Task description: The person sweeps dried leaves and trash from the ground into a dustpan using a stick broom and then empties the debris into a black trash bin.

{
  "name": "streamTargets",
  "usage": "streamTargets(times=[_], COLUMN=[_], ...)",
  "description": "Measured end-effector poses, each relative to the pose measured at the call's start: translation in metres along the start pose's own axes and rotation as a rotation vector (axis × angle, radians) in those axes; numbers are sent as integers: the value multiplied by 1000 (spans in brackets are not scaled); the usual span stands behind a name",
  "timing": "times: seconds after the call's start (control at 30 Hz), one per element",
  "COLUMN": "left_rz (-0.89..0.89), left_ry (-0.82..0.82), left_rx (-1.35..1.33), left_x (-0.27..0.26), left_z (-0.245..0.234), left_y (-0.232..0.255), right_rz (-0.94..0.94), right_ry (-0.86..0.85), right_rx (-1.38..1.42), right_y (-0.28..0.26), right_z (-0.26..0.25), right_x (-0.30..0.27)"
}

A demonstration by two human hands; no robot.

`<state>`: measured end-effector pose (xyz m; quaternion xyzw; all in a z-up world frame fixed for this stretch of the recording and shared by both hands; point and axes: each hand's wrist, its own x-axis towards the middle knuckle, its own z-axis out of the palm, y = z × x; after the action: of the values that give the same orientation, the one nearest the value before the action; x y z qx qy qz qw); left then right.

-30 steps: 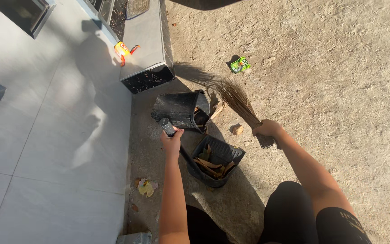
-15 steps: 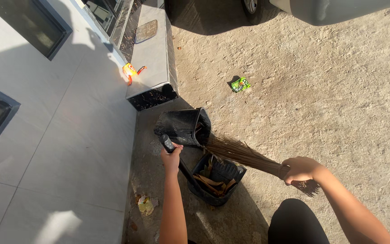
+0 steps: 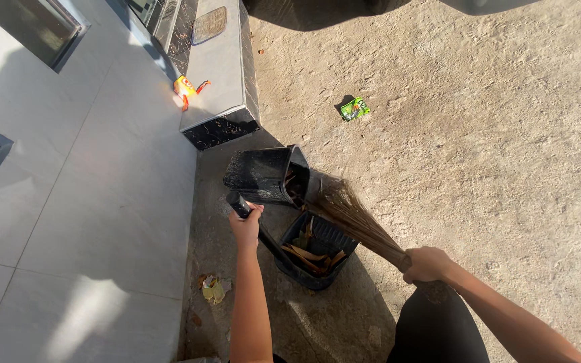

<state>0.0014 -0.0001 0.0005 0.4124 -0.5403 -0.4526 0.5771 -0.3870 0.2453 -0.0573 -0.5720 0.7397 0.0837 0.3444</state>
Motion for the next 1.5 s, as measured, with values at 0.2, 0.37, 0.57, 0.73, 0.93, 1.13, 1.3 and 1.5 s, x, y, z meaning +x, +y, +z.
streamTargets(times=[0.2,0.37,0.57,0.73,0.93,1.13,1.3,1.5], left_rz=[11,12,-3,-2,15,120,69,36], left_ry=[-25,-45,-35,-38,-64,-79,-49,-45], left_rx=[-22,-15,-6,-44,-35,-59,-64,-64], left_x=[1,2,2,0,4,3,-6,-14], left_z=[-2,3,1,-9,-3,-5,-14,-25], left_y=[-2,-1,-3,0,-10,-16,-8,0], right_rz=[52,77,54,-23,12,22,54,49], right_ry=[-53,52,85,-98,-88,57,107,-28], right_rx=[110,153,97,-50,89,133,61,-154], right_y=[47,48,7,-3,47,56,11,-9], right_z=[-50,-69,-42,-27,-71,-77,-60,-48], right_x=[-72,-85,-17,-25,-89,-60,0,-41])
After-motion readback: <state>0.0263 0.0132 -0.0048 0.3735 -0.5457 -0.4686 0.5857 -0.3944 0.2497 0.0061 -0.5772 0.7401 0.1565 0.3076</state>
